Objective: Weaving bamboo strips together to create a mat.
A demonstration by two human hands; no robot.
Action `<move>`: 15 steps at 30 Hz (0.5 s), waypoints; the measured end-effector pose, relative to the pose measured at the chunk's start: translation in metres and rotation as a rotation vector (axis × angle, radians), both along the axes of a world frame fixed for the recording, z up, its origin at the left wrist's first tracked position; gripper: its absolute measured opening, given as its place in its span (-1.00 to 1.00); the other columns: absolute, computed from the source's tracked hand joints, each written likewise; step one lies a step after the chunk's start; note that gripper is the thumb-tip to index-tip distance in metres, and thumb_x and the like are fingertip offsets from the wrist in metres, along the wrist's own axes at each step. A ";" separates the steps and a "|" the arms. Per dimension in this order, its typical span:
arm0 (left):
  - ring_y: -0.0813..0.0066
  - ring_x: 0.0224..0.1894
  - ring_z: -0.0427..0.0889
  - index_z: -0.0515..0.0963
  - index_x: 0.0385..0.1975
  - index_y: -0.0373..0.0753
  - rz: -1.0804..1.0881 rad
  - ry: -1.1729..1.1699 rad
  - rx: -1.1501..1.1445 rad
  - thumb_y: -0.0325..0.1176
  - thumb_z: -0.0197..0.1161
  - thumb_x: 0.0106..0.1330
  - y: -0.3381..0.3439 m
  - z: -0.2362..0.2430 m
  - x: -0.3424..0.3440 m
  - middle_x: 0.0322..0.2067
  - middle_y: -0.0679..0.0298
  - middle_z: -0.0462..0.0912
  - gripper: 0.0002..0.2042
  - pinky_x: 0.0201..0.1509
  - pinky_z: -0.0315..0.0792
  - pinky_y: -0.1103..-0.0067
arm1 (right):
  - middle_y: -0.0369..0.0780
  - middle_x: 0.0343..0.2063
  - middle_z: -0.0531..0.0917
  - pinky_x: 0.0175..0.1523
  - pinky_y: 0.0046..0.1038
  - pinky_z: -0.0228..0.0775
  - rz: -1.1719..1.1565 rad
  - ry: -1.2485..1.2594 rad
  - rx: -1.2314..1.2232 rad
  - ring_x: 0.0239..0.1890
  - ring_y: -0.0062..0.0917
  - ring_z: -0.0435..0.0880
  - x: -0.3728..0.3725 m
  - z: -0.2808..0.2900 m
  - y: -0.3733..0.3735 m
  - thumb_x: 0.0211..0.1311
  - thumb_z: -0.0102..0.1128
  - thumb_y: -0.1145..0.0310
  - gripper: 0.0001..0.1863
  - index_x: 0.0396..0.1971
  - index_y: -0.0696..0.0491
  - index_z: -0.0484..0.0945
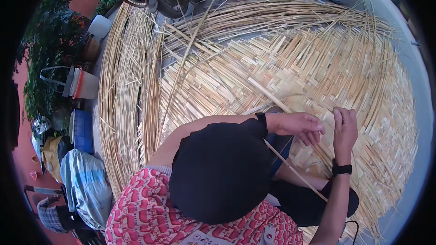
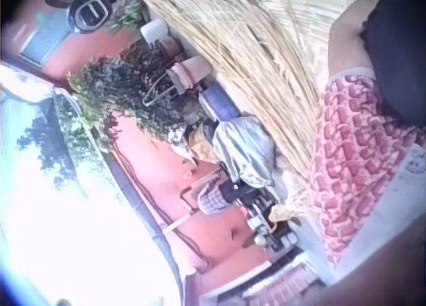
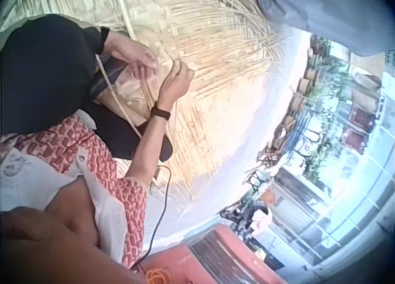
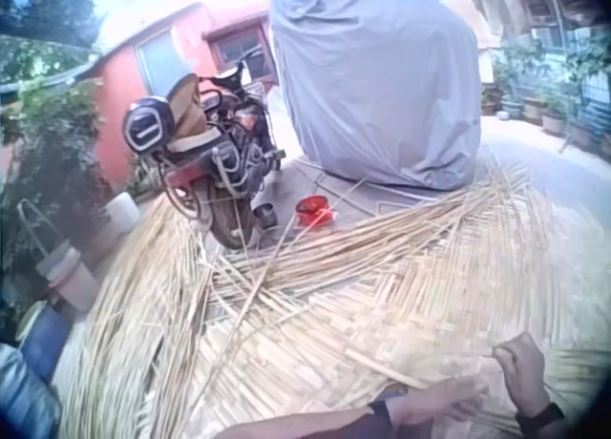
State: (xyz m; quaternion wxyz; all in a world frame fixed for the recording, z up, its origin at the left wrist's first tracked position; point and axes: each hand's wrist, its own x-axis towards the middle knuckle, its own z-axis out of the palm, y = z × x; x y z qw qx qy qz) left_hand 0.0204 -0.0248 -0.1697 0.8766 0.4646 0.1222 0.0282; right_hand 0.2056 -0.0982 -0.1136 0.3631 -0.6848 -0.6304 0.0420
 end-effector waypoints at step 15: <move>0.12 0.16 0.49 0.45 0.03 -0.22 0.513 -0.913 -0.504 -0.12 0.16 0.45 0.039 0.147 -0.039 -0.01 0.04 0.55 -0.67 0.28 0.38 0.22 | -0.39 -0.45 0.44 -0.25 -0.65 0.20 -0.101 0.424 -0.210 -0.38 -0.74 0.37 -0.018 0.155 -0.094 0.25 0.25 0.35 -0.72 -0.09 0.13 0.54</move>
